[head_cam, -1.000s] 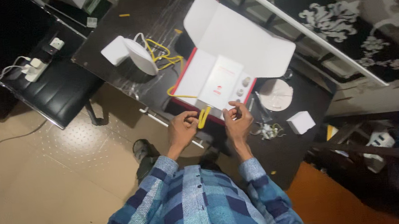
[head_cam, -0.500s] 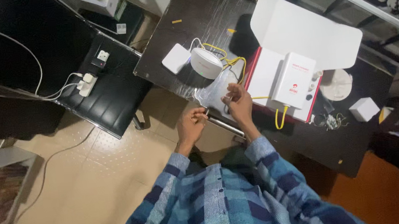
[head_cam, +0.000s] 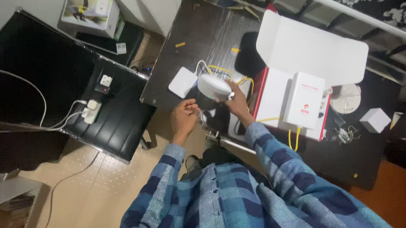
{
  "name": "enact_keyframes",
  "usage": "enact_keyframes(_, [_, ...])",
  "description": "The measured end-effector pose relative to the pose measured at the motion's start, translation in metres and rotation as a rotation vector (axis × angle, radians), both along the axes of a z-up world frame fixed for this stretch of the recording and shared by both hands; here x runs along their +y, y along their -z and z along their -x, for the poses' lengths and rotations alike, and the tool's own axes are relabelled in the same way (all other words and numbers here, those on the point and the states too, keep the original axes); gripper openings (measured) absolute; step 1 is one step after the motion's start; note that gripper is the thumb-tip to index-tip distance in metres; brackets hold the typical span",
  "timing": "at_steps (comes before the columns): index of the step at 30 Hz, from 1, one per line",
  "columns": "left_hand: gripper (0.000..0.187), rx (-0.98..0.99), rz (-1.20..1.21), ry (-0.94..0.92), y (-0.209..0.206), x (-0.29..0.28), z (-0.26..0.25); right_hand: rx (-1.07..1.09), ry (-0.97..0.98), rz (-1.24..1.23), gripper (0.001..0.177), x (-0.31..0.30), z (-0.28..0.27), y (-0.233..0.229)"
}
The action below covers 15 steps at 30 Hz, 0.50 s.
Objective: The person untangles a yellow ethernet cable at a table, plugs it into a white Airtel router, opens the product box, and inserts a battery and SIM card into the router. They then power the router on, carry it across the room toward a TV stand, and handle a power adapter while walking.
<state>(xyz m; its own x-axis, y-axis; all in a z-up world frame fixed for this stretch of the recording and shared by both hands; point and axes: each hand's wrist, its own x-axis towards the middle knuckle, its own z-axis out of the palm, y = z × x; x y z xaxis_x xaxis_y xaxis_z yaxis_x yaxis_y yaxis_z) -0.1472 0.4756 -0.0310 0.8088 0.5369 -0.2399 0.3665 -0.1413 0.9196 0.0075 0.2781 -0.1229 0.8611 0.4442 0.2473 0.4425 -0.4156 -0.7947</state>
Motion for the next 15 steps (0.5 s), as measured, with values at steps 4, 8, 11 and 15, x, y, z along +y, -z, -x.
enact_keyframes(4, [0.054, 0.091, -0.016, 0.03, 0.009, 0.019, -0.028, 0.213, 0.046, 0.031, 0.051, 0.007, -0.015, 0.016])
enact_keyframes(8, [0.068, 0.002, -0.172, 0.094, 0.037, 0.031, -0.068, 0.534, -0.006, -0.146, 0.043, 0.005, -0.029, -0.011])
enact_keyframes(11, [0.066, -0.002, -0.067, 0.118, 0.068, 0.032, -0.099, 0.647, -0.025, -0.226, 0.039, 0.006, -0.04, -0.044])
enact_keyframes(15, [0.055, -0.151, 0.212, 0.182, 0.095, 0.033, -0.134, 0.618, 0.106, -0.157, 0.037, 0.012, -0.047, -0.083])
